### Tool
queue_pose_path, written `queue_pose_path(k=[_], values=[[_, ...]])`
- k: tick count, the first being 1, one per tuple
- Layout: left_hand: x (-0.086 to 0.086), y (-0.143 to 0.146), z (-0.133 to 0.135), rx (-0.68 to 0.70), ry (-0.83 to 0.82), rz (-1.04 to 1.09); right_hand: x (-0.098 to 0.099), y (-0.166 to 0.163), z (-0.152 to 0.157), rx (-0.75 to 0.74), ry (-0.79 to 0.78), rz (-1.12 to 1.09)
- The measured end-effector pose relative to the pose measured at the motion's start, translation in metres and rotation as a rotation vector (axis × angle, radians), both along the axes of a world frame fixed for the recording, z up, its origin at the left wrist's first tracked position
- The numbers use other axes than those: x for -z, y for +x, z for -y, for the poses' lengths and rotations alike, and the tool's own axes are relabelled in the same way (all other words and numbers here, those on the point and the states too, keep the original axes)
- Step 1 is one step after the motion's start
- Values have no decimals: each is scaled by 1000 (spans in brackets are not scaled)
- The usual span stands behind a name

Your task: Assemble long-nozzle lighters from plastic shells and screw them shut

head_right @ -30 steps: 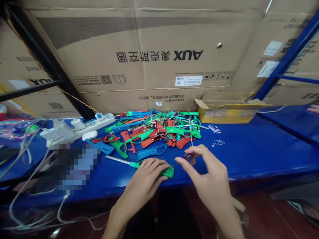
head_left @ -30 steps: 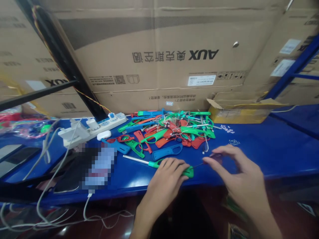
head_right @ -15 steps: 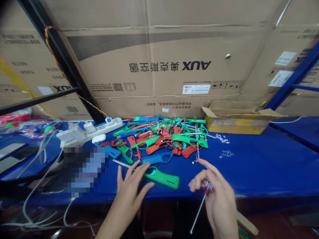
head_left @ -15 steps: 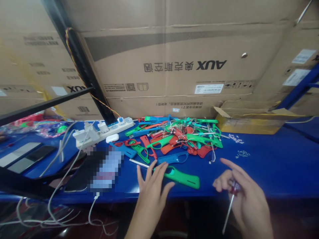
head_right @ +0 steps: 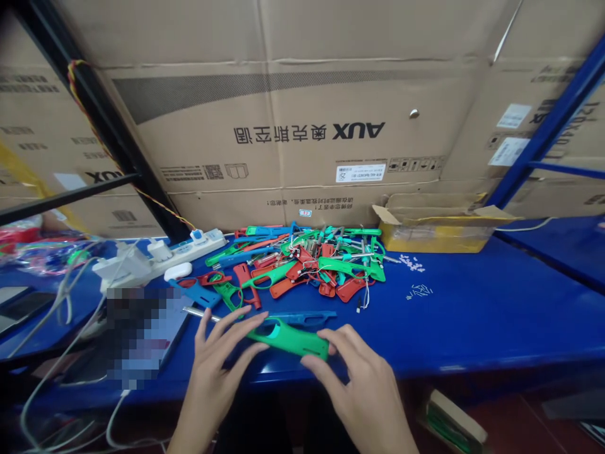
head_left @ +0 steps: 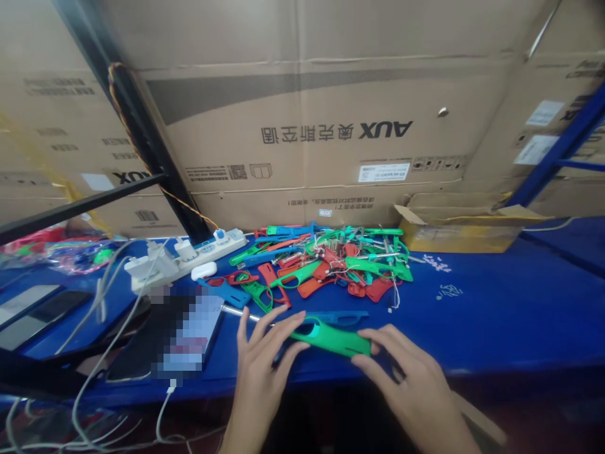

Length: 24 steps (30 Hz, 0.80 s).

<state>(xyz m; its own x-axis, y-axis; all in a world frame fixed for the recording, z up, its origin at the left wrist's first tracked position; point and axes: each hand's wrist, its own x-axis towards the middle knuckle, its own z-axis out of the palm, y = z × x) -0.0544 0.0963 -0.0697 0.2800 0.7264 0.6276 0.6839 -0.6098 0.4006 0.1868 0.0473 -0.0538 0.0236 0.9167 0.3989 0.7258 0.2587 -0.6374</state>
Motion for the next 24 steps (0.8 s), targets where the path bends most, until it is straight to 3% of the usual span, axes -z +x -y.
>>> queue_pose_path(k=[5,8,10,12,13,16,17,20,24], values=[[-6,-9,12,-55,76,7,4,-11,0,91,-96,-116],[-7,1,21,-105,93,89,-4,-17,5,-24,-265,-337],[-5,17,23,-281,101,391,-11,-22,8,-45,-338,-510],[-5,37,23,-428,-33,794,-15,-30,11,28,-320,-631],[-7,46,22,-387,-196,946,-15,-35,12,51,-299,-658],[-19,67,21,57,-750,1280,-8,-52,13,-21,-298,-625],[-23,70,21,178,-858,1376,-3,-57,14,-49,-324,-585],[-32,71,23,241,-921,1619,11,-67,14,-68,-455,-400],[-30,65,13,183,-893,1658,15,-53,11,-209,-618,-375]])
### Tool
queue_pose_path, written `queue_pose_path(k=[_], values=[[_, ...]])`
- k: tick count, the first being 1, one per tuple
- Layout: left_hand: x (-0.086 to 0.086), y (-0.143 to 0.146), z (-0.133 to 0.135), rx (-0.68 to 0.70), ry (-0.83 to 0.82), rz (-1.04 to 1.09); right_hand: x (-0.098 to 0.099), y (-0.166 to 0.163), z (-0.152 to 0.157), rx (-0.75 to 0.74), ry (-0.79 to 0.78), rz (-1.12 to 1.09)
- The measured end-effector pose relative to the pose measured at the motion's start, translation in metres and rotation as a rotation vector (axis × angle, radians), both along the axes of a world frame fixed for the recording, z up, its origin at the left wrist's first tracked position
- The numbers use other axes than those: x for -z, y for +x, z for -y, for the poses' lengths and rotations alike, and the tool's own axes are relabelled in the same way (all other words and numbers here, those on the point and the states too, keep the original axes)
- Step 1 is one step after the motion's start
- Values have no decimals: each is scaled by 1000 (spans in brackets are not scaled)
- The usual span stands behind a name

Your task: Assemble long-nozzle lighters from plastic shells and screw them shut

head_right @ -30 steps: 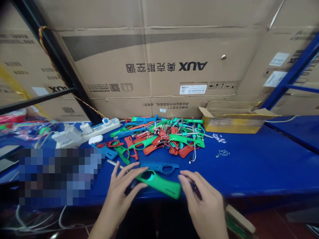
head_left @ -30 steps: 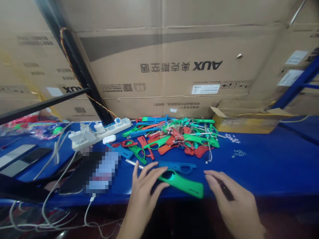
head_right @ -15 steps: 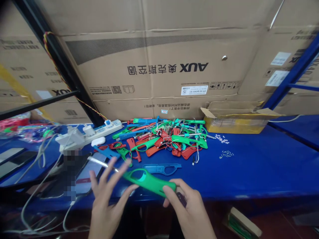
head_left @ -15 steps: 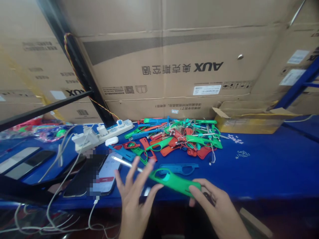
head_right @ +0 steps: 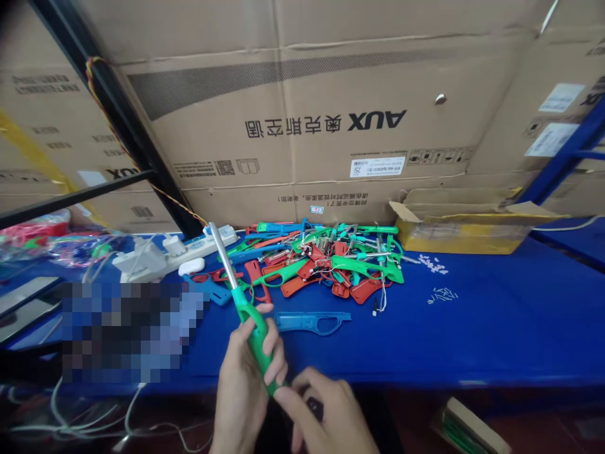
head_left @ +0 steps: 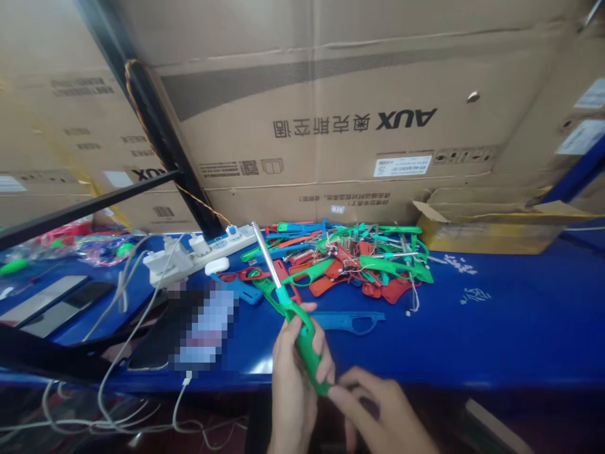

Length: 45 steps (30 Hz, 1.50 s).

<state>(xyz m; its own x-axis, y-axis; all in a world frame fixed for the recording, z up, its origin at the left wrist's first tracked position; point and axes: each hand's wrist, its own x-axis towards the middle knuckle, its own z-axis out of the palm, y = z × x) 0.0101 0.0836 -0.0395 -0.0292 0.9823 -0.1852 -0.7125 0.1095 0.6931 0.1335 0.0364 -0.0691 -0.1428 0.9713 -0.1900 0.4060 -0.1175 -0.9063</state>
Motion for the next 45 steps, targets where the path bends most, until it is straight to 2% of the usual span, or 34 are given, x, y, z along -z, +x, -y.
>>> queue_pose_path(k=[2,5,9,14,20,24,27,32,34,39,45], values=[[2,-2,-11,0,10,-11,-2,16,-4,11,-7,-65],[4,-3,-25,8,-1,6,-2,38,-10,106,55,-60],[8,1,-32,-3,-23,-24,3,51,-13,158,104,-40],[12,4,-31,-55,-37,-88,-1,48,-14,163,101,-38],[13,-3,-27,44,28,-16,-6,46,-19,142,110,5],[17,-2,-28,43,41,-51,-3,47,-17,124,146,50],[16,0,-26,41,59,-35,1,43,-14,72,142,72],[17,-3,-20,132,83,-29,13,27,-8,-70,45,120],[19,-4,-19,109,75,-34,14,21,-8,-90,37,138],[19,-1,-22,36,9,-77,6,18,-14,-56,66,134],[20,0,-19,95,21,-68,11,17,-15,-4,57,180]])
